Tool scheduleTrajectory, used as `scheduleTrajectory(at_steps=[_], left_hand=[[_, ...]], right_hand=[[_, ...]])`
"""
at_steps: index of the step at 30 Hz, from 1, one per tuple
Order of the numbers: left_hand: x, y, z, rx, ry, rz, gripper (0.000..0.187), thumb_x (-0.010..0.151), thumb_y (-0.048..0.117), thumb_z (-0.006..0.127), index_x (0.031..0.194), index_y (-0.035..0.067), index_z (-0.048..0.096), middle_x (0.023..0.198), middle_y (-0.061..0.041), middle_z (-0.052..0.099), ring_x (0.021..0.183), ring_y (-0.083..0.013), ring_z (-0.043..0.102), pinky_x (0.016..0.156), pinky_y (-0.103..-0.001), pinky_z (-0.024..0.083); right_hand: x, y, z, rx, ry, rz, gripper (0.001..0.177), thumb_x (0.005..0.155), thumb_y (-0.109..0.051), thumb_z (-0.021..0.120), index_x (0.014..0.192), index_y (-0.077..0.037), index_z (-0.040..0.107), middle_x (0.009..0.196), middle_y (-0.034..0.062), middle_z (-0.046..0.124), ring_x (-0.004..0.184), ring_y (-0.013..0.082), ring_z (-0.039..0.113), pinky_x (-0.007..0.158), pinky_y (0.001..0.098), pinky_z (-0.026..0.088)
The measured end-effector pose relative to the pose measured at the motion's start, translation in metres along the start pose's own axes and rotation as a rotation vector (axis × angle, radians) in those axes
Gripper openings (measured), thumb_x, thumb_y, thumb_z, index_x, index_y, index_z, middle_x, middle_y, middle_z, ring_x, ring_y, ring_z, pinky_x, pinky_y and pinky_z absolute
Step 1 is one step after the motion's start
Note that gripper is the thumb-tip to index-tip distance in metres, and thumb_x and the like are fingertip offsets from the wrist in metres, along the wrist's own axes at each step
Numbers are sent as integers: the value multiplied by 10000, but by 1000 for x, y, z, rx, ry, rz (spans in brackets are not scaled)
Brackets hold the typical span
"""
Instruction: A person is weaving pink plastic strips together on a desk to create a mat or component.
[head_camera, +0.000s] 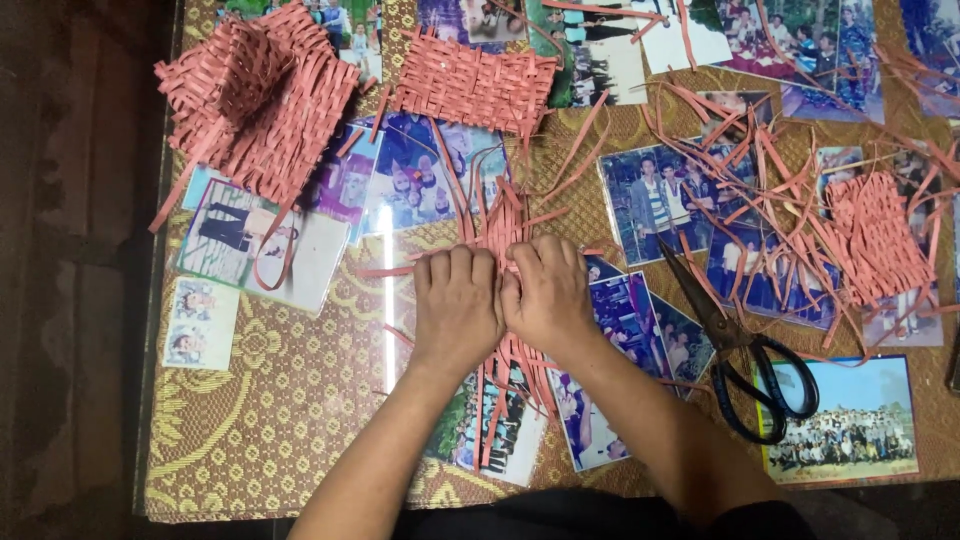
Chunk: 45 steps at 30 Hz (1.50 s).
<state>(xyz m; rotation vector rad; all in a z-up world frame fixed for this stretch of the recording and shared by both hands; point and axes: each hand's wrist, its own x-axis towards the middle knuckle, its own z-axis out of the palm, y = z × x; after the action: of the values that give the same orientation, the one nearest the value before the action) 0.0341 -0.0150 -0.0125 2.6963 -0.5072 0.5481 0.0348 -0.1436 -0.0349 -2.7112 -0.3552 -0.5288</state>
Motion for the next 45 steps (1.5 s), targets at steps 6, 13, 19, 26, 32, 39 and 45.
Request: scheduleTrajectory(at_steps=[6,13,19,26,32,39,45], left_hand=[[-1,-1,4,25,-5,34,248,800,322,414,803,90,503,707,-64,418,736,-258,456,772,-415,325],[-10,5,4,26,-30,-96,256,801,342,420,843,106,512,745,-71,446,772,-258,460,817,-437,295],[-19,11,-4,36,-9,-164,232,803,340,429,873,141,526,777,-59,456,795,-249,462,815,-437,290],[-20,11,-4,39,17,-153,190,791,337,456,889,202,547,811,-67,467,825,-267,477,807,-444,299],[-19,11,-4,-9,-11,-64,191,793,255,456,921,143,543,864,-87,486,870,-261,459,836,-427,289],[-24,9,3,-23,-35,-53,207,796,250,441,919,111,534,849,-80,484,863,-257,454,844,-423,290],[-26,9,5,-20,23,-53,206,799,252,453,929,111,526,886,-79,472,904,-262,443,844,-421,293]], right_hand=[[1,0,-2,3,-19,-9,191,661,-233,533,828,-144,506,762,54,431,750,270,488,658,375,394],[0,-2,-10,58,49,-1,265,634,-246,596,868,-142,529,826,61,458,821,273,482,710,371,380],[-7,-4,-15,47,81,-1,344,659,-310,609,949,-144,530,850,53,494,864,257,499,739,359,370],[-9,-3,-13,36,79,-2,298,633,-289,633,878,-155,526,807,32,482,824,242,501,699,350,372],[-5,-8,-20,5,49,-3,239,647,-301,622,838,-175,553,762,6,472,796,219,502,662,338,364],[-7,-5,-17,12,43,3,229,644,-294,618,832,-182,549,745,-2,470,789,212,499,662,339,363],[-11,-1,-13,26,38,21,208,629,-289,617,797,-197,537,753,-11,465,791,209,495,665,341,358]])
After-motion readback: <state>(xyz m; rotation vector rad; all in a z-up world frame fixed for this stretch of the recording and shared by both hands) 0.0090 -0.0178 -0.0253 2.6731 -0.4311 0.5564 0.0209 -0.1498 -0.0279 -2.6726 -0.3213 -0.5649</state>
